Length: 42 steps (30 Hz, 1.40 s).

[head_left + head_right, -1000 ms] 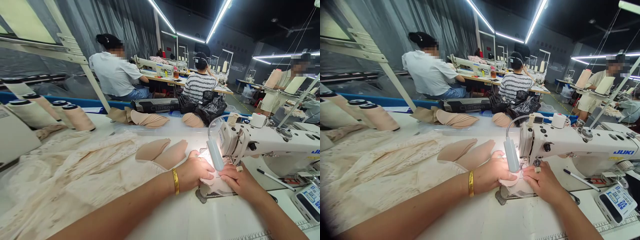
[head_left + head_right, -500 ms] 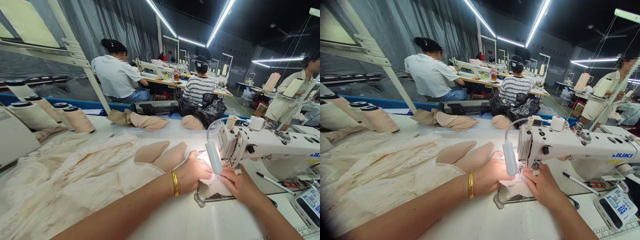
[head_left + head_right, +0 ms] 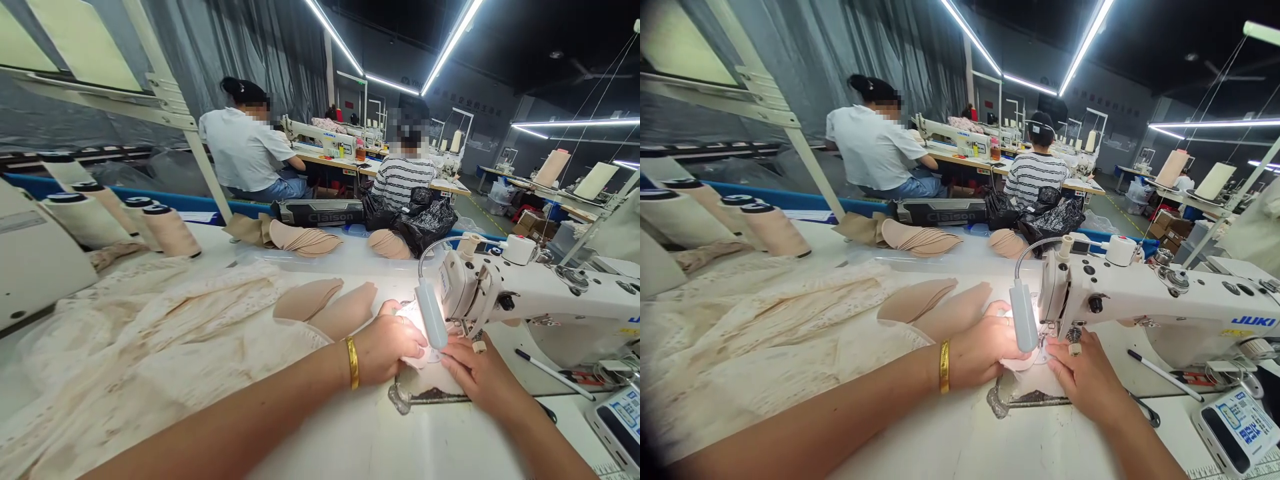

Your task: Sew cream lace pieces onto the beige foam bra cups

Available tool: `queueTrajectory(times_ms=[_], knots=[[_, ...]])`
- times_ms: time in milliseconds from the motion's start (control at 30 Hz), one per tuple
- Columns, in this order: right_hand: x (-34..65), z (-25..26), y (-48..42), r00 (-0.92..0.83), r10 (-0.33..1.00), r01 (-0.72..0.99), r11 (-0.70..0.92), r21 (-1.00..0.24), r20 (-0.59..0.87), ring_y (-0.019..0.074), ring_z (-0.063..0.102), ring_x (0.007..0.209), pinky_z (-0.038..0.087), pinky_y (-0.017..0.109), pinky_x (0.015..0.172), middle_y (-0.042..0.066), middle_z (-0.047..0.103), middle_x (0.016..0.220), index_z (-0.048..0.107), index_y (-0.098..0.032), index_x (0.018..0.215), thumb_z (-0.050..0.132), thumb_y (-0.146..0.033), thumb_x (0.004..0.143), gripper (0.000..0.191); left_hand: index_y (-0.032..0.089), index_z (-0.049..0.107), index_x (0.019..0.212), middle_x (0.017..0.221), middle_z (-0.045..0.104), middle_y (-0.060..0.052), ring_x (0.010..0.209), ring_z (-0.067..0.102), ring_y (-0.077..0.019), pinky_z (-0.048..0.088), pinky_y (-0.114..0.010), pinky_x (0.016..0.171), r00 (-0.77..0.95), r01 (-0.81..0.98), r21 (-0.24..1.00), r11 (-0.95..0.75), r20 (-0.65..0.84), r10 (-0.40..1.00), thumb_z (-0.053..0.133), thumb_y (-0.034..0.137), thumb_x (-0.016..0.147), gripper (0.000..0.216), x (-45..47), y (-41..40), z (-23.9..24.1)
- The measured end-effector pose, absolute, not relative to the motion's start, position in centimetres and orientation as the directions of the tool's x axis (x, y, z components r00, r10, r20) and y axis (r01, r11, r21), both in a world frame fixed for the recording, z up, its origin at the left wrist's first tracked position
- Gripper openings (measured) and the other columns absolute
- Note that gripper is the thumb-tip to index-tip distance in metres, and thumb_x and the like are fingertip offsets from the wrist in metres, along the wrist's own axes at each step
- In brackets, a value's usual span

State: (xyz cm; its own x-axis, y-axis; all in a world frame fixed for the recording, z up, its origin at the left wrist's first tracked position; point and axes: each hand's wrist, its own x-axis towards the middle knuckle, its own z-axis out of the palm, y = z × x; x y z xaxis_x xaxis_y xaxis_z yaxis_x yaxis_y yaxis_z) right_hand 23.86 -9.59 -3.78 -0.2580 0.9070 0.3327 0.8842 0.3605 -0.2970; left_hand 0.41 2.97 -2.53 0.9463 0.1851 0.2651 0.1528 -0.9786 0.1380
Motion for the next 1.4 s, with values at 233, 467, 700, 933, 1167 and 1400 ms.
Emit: queueTrajectory(times_ms=[233, 467, 700, 933, 1167, 1400], knots=[[23.7, -2.8, -10.2, -0.181, 0.908, 0.839, 0.343, -0.424, 0.377, 0.0266, 0.071, 0.100, 0.060, 0.041, 0.087, 0.008, 0.076, 0.109, 0.070, -0.026, 0.114, 0.047, -0.033, 0.104, 0.026, 0.027, 0.073, 0.085, 0.091, 0.077, 0.001, 0.085, 0.067, -0.0222, 0.031, -0.052, 0.104, 0.942, 0.164, 0.160, -0.973, 0.267, 0.202, 0.063, 0.013, 0.079, 0.018, 0.5, 3.3, -3.1], [23.4, -3.0, -9.9, -0.058, 0.919, 0.816, 0.269, -0.512, 0.390, 0.0278, 0.072, 0.101, 0.060, 0.040, 0.087, 0.011, 0.075, 0.111, 0.070, -0.023, 0.103, 0.046, -0.038, 0.105, 0.028, 0.027, 0.073, 0.085, 0.092, 0.078, -0.001, 0.088, 0.066, -0.0235, 0.031, -0.051, 0.105, 0.941, 0.187, 0.140, -0.972, 0.257, 0.218, 0.064, 0.013, 0.077, 0.019, 0.7, 3.2, -3.3], [23.3, -3.3, -10.0, -0.012, 0.940, 0.799, 0.213, -0.562, 0.340, 0.0281, 0.070, 0.104, 0.059, 0.042, 0.088, 0.012, 0.072, 0.112, 0.069, -0.023, 0.103, 0.046, -0.042, 0.104, 0.030, 0.028, 0.074, 0.089, 0.093, 0.078, 0.000, 0.089, 0.067, -0.0234, 0.030, -0.053, 0.107, 0.939, 0.201, 0.128, -0.971, 0.258, 0.228, 0.065, 0.013, 0.076, 0.021, 0.6, 2.7, -3.2], [23.5, -3.2, -9.9, -0.043, 0.942, 0.810, 0.228, -0.540, 0.334, 0.0287, 0.069, 0.108, 0.057, 0.045, 0.094, 0.012, 0.071, 0.115, 0.067, -0.022, 0.098, 0.046, -0.039, 0.104, 0.028, 0.028, 0.075, 0.095, 0.099, 0.079, -0.002, 0.093, 0.068, -0.0239, 0.031, -0.051, 0.108, 0.928, 0.203, 0.126, -0.971, 0.292, 0.232, 0.062, 0.015, 0.084, 0.022, 0.0, 1.8, -2.1], [23.5, -3.3, -10.1, -0.039, 0.948, 0.800, 0.218, -0.559, 0.315, 0.0281, 0.070, 0.110, 0.056, 0.043, 0.094, 0.012, 0.072, 0.115, 0.068, -0.022, 0.097, 0.045, -0.039, 0.104, 0.030, 0.026, 0.074, 0.093, 0.102, 0.079, 0.000, 0.092, 0.068, -0.0214, 0.032, -0.047, 0.106, 0.919, 0.163, 0.138, -0.977, 0.339, 0.201, 0.065, 0.010, 0.080, 0.023, 0.1, 2.0, -2.5], [23.5, -3.0, -10.1, -0.051, 0.954, 0.799, 0.216, -0.562, 0.294, 0.0290, 0.070, 0.111, 0.055, 0.043, 0.094, 0.011, 0.073, 0.113, 0.067, -0.023, 0.097, 0.044, -0.040, 0.104, 0.030, 0.025, 0.072, 0.096, 0.111, 0.078, 0.001, 0.097, 0.069, -0.0238, 0.029, -0.050, 0.104, 0.902, 0.165, 0.118, -0.979, 0.383, 0.198, 0.062, 0.009, 0.080, 0.025, 0.0, 2.0, -2.9]])
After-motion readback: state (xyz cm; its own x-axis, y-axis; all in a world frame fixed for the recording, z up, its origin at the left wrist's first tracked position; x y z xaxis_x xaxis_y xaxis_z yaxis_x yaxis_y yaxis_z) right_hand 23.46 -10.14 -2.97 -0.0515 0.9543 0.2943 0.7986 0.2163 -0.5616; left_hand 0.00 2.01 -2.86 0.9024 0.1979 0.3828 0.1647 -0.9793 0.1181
